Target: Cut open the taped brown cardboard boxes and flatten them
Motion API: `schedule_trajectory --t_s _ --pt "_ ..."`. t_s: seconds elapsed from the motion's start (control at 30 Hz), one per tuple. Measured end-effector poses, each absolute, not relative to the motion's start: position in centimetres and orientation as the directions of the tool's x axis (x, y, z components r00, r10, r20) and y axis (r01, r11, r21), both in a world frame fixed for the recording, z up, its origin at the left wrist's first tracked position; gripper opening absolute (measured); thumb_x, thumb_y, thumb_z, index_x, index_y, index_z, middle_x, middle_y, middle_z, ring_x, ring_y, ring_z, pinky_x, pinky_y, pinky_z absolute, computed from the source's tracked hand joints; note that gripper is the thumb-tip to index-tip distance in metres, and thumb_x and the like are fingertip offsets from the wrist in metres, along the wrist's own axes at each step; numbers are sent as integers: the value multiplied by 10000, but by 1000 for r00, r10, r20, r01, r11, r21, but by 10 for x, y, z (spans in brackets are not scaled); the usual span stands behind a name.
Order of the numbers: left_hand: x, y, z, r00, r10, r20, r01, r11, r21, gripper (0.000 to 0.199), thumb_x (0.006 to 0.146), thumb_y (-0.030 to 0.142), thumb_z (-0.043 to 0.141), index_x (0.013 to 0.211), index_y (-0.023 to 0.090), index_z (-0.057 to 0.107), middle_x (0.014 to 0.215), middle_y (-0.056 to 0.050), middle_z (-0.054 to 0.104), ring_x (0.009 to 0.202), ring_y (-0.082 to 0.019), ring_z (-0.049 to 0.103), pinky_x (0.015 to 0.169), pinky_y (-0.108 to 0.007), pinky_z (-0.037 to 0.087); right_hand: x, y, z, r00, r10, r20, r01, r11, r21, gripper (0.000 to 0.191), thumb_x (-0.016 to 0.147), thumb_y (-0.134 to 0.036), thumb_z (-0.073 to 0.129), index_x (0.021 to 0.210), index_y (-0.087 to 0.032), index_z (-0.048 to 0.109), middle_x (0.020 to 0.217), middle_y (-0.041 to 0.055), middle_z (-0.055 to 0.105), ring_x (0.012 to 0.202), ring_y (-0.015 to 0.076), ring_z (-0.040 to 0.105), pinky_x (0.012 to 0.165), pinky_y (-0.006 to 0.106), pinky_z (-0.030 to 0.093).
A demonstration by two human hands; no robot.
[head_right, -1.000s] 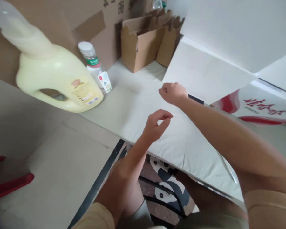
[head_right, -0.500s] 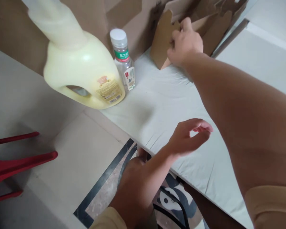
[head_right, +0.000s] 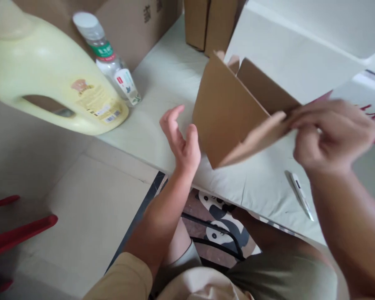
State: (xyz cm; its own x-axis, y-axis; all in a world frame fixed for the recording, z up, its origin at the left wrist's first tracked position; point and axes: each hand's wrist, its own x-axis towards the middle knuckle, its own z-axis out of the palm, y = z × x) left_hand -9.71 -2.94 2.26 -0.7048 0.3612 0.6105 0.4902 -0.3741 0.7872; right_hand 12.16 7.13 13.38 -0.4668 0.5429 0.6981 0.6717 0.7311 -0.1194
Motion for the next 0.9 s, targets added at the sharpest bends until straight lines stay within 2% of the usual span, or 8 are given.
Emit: schedule_trajectory --t_s 0.1,0.2,0.3,0.4,0.5,0.63,0.8,0.9 --pt "-94 -15 16 -527 556 642 362 -537 762 501 1043 617 376 1413 303 500 1432 -102 598 1403 -272 547 1180 -441 441 195 42 101 -307 363 880 682 729 -63 526 771 -753 532 585 -261 533 770 107 559 775 292 664 745 599 520" --pt "-76 -5 14 -316 667 675 234 -634 737 492 1058 586 362 1445 314 497 1444 -88 624 1382 -263 596 1156 -413 481 228 23 63 -192 518 833 641 709 -293 538 726 -812 570 687 -277 523 870 113 566 880 345 643 763 619 490" --pt "-60 -1 16 -229 703 673 177 -650 739 479 1057 567 393 1430 303 536 1410 -82 667 1338 -263 638 1123 -398 513 231 14 37 -57 611 790 481 710 -515 490 760 -762 596 837 -294 475 934 76 561 887 303 607 783 552 469" --pt "-50 0 16 -203 722 661 192 -633 750 475 1037 584 443 1386 298 590 1399 -77 684 1338 -275 643 1129 -411 514 227 9 26 42 649 760 369 697 -615 468 797 -739 601 935 -313 466 923 35 532 842 250 571 808 508 465" --pt "-42 -3 15 -192 773 604 224 -565 794 470 1007 610 495 1293 279 664 1314 -82 727 1270 -274 681 1092 -421 542 231 3 21 -19 734 679 353 640 -682 418 871 -708 561 1068 -340 574 1021 58 568 963 266 602 892 524 490" --pt "-33 -8 15 -246 790 562 239 -512 825 480 979 638 521 1178 250 721 1191 -91 763 1154 -265 727 1018 -426 580 240 -7 19 -142 804 577 374 583 -721 322 970 -530 520 1156 -322 681 1191 92 629 1158 290 610 1018 530 495" --pt "-30 -6 17 -318 760 567 288 -492 821 498 989 650 494 1046 234 763 1024 -76 778 1032 -247 750 985 -426 588 239 -8 21 -147 816 558 286 575 -766 256 1009 -442 496 1112 -305 687 1160 47 716 1160 269 592 1065 530 453" --pt "-29 -4 13 -377 736 562 280 -488 827 482 975 653 523 1020 243 773 1034 -63 777 1021 -235 741 950 -400 591 239 -6 21 -170 817 551 266 577 -772 232 1005 -449 514 1069 -292 673 1139 57 732 1158 274 589 1055 525 464"
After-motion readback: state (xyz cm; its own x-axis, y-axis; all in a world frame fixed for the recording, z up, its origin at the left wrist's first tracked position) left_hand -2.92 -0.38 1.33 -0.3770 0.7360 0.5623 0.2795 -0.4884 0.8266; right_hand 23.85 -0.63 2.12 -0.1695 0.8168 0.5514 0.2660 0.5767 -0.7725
